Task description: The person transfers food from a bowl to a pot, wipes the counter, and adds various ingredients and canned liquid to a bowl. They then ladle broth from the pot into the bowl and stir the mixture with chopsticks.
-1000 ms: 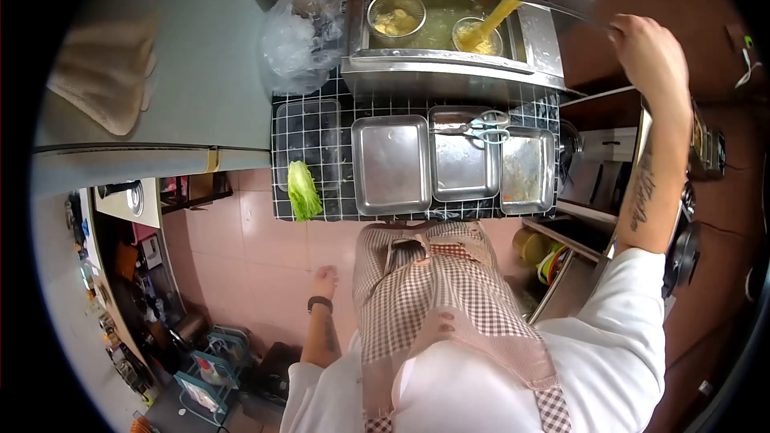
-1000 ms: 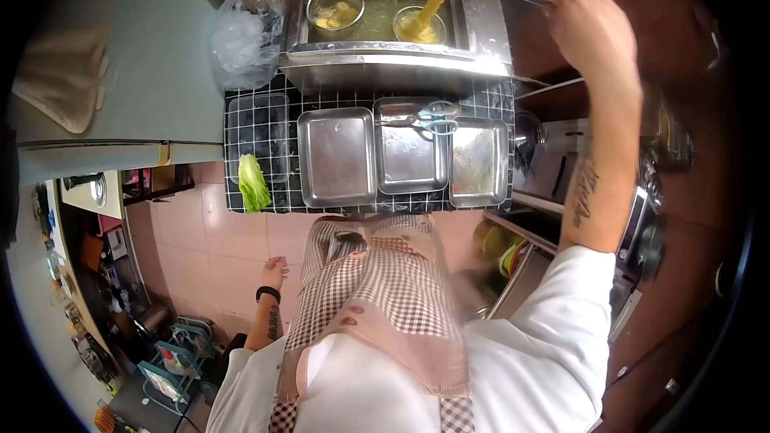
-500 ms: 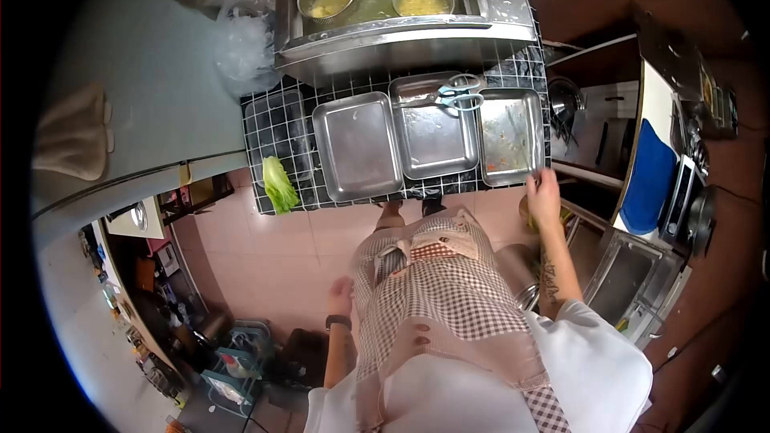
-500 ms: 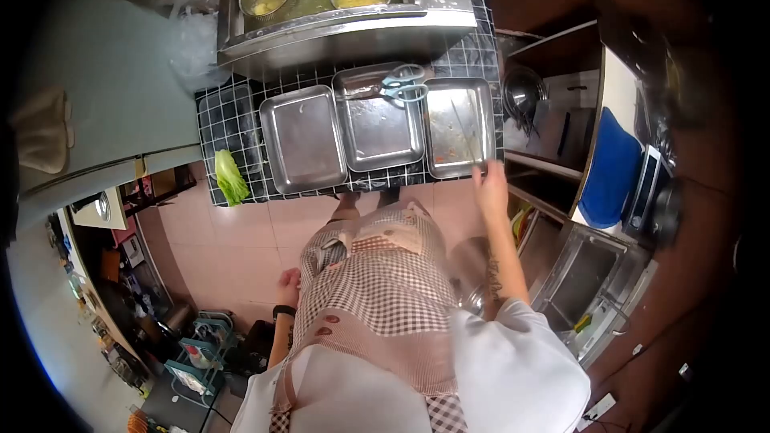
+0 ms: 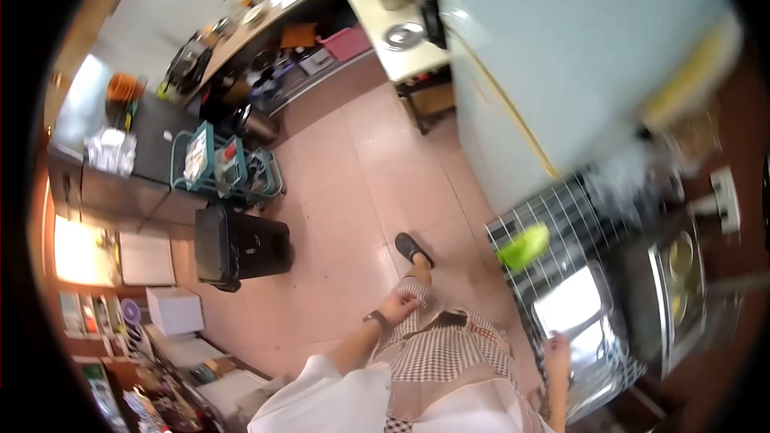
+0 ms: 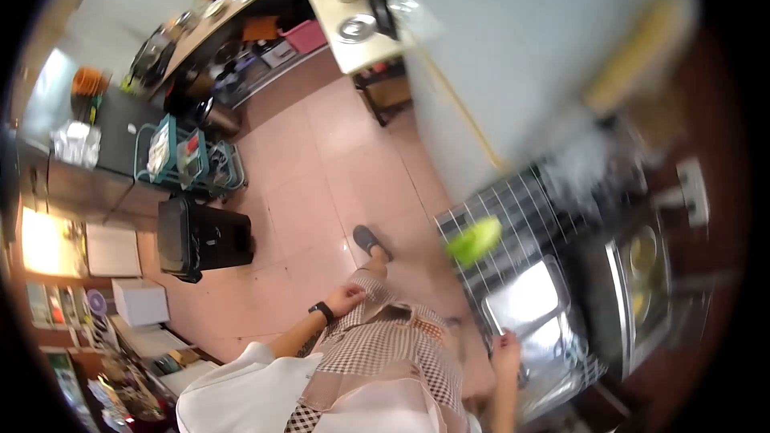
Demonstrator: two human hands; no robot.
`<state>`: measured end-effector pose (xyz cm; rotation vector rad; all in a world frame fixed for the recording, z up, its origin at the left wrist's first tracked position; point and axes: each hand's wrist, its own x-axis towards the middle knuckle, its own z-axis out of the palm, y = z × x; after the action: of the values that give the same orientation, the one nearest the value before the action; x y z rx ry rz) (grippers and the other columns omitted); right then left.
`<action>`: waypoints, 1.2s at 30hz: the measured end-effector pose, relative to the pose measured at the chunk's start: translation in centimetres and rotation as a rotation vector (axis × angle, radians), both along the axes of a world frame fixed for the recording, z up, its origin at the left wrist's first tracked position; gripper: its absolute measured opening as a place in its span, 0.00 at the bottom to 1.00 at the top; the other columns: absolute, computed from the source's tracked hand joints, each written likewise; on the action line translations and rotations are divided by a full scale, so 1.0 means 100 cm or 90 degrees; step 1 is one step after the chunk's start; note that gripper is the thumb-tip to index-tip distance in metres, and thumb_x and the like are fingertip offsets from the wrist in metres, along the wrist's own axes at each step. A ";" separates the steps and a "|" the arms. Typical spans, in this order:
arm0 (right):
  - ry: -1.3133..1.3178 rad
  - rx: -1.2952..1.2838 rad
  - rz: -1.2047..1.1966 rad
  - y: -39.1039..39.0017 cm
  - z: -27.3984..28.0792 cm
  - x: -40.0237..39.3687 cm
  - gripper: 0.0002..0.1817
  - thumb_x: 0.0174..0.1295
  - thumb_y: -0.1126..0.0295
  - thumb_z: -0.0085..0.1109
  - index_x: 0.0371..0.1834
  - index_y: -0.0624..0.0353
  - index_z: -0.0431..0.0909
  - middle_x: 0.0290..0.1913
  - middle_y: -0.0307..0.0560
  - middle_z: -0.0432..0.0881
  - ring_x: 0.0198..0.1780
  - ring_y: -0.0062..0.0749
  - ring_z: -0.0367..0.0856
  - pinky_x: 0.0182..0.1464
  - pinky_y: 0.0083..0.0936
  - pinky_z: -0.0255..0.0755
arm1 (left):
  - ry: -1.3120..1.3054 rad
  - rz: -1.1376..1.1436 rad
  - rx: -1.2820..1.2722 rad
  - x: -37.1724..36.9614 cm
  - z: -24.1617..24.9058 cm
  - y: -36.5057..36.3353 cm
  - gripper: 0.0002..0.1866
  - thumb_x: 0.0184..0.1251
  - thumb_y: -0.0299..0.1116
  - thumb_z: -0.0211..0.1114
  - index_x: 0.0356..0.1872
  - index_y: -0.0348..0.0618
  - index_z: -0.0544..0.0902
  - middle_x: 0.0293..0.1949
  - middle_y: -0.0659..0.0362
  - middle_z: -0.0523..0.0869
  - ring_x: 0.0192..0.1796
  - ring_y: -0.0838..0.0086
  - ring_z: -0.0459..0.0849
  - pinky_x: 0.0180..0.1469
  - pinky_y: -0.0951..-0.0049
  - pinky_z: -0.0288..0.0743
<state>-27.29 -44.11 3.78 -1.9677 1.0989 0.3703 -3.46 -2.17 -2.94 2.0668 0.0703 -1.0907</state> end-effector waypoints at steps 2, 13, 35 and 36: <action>-0.009 0.142 0.101 0.049 -0.022 0.089 0.20 0.67 0.64 0.61 0.58 0.63 0.79 0.47 0.48 0.85 0.48 0.31 0.81 0.54 0.29 0.73 | -0.066 0.056 0.000 0.036 -0.015 0.036 0.19 0.67 0.44 0.67 0.48 0.38 0.84 0.39 0.51 0.89 0.43 0.67 0.88 0.49 0.67 0.81; 0.105 0.494 0.110 0.186 -0.096 0.504 0.29 0.71 0.58 0.54 0.70 0.61 0.68 0.63 0.46 0.78 0.61 0.34 0.77 0.64 0.29 0.70 | -0.108 0.345 0.027 0.403 -0.001 0.270 0.22 0.67 0.46 0.66 0.52 0.39 0.84 0.47 0.49 0.87 0.49 0.62 0.86 0.52 0.65 0.79; -0.326 -0.335 0.379 0.221 0.018 1.776 0.31 0.59 0.65 0.63 0.66 0.65 0.71 0.58 0.65 0.80 0.60 0.52 0.79 0.63 0.40 0.71 | 0.069 0.543 0.094 0.958 -0.065 0.422 0.14 0.69 0.37 0.63 0.48 0.39 0.82 0.39 0.55 0.86 0.35 0.71 0.85 0.35 0.70 0.78; -0.391 -0.286 0.381 0.218 0.040 1.798 0.31 0.56 0.68 0.63 0.65 0.67 0.71 0.61 0.67 0.77 0.64 0.55 0.75 0.66 0.41 0.69 | 0.025 0.486 0.113 0.995 -0.085 0.444 0.13 0.70 0.37 0.62 0.48 0.39 0.82 0.38 0.55 0.87 0.35 0.72 0.85 0.35 0.70 0.78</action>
<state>152.51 -22.32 7.79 -2.5480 0.1907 -0.2024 96.05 42.22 -11.49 1.8970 0.9223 -0.6535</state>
